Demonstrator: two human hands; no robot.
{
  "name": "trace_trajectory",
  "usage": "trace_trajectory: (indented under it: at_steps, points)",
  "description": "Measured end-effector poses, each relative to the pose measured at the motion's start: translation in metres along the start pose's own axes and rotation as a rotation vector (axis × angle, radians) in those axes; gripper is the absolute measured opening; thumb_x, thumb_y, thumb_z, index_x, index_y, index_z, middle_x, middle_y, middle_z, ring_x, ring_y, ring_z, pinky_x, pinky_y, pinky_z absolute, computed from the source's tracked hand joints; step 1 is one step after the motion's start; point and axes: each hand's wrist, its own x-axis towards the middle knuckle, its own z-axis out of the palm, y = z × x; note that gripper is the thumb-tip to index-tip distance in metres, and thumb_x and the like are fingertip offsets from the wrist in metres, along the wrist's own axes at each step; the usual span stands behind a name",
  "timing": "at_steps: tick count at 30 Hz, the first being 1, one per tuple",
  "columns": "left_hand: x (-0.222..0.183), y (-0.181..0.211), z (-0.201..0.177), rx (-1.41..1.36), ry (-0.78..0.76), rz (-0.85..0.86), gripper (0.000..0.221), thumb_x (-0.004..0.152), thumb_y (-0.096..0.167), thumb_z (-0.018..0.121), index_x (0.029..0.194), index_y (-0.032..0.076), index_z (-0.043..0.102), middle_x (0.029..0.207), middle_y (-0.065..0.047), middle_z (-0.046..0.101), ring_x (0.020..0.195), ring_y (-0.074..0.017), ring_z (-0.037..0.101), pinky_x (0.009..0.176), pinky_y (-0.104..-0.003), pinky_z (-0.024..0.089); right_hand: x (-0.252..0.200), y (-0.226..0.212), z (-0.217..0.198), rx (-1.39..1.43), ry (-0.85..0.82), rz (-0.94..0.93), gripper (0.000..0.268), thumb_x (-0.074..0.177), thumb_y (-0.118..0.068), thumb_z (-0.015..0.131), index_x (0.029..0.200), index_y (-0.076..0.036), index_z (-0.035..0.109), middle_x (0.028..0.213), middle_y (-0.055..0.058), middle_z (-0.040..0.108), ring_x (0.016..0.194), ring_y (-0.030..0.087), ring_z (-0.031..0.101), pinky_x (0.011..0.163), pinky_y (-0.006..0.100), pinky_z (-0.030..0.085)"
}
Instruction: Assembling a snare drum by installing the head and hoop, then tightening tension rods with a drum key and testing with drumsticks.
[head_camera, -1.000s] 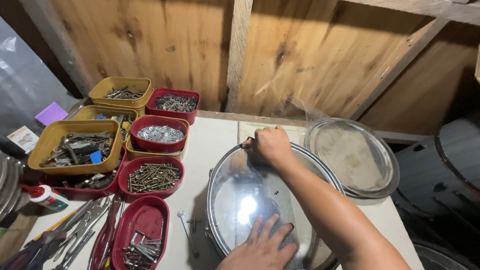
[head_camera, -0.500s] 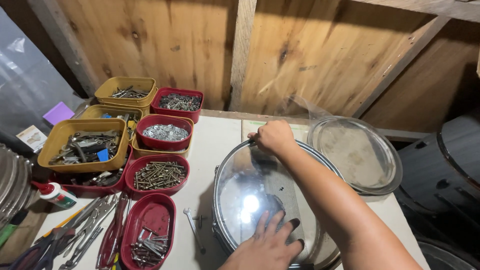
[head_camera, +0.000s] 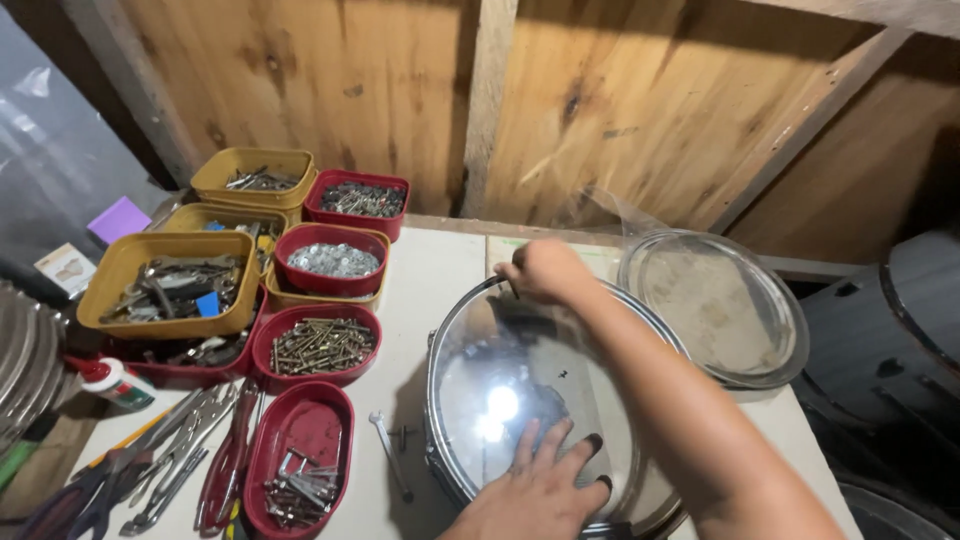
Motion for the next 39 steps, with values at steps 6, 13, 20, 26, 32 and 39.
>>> trace_trajectory:
  at_steps: [6,13,20,26,32,39]
  points:
    - [-0.002,0.013,-0.038,-0.130,-0.188,-0.040,0.045,0.103,0.020,0.031,0.143,0.002,0.041,0.164,-0.031,0.014,0.150,-0.0602,-0.001,0.115,-0.078,-0.004,-0.022,0.043,-0.023,0.406,-0.282,-0.117,0.063,0.080,-0.043,0.080,0.140,-0.038,0.063,0.160,-0.008,0.048,0.139,0.013,0.055,0.115,0.028,0.037]
    - [0.001,-0.003,0.002,-0.085,-0.034,0.012,0.038,0.105,0.019,0.031,0.137,0.006,0.046,0.160,-0.033,0.022,0.147,-0.0627,0.009,0.114,-0.081,0.003,-0.013,0.041,-0.025,0.645,-0.309,-0.089,0.064,0.075,-0.041,0.084,0.133,-0.022,0.071,0.139,-0.003,0.070,0.129,0.008,0.063,0.109,0.022,0.044]
    - [0.002,-0.005,0.011,-0.068,0.044,0.015,0.032,0.105,0.014,0.031,0.132,0.009,0.048,0.158,-0.030,0.030,0.145,-0.0629,0.016,0.113,-0.082,0.010,-0.001,0.043,-0.015,0.693,-0.375,-0.149,0.082,0.072,-0.040,0.086,0.147,-0.033,0.056,0.140,0.006,0.068,0.130,0.016,0.062,0.111,0.028,0.042]
    - [0.004,-0.015,0.036,-0.017,0.139,0.086,0.037,0.105,0.010,0.024,0.138,0.008,0.041,0.157,-0.031,0.030,0.142,-0.0679,0.019,0.111,-0.084,0.012,-0.006,0.022,-0.010,0.539,-0.272,-0.186,0.061,0.076,-0.054,0.080,0.130,-0.029,0.064,0.127,0.002,0.064,0.115,0.019,0.065,0.103,0.034,0.047]
    - [0.007,-0.018,0.049,0.076,0.209,0.088,0.040,0.103,0.012,0.030,0.139,0.012,0.049,0.156,-0.029,0.036,0.140,-0.0675,0.026,0.108,-0.084,0.018,-0.021,-0.023,-0.009,0.318,-0.056,0.082,0.062,0.076,-0.077,0.063,0.116,-0.030,0.064,0.112,0.013,0.066,0.106,0.034,0.064,0.095,0.048,0.045]
    - [-0.002,-0.004,0.014,0.081,0.228,0.084,0.036,0.099,0.021,0.043,0.129,0.010,0.061,0.154,-0.030,0.043,0.140,-0.0650,0.035,0.109,-0.083,0.020,-0.009,-0.012,0.015,0.413,0.084,0.090,0.052,0.078,-0.068,0.073,0.107,-0.026,0.070,0.105,0.014,0.069,0.100,0.033,0.067,0.086,0.044,0.048]
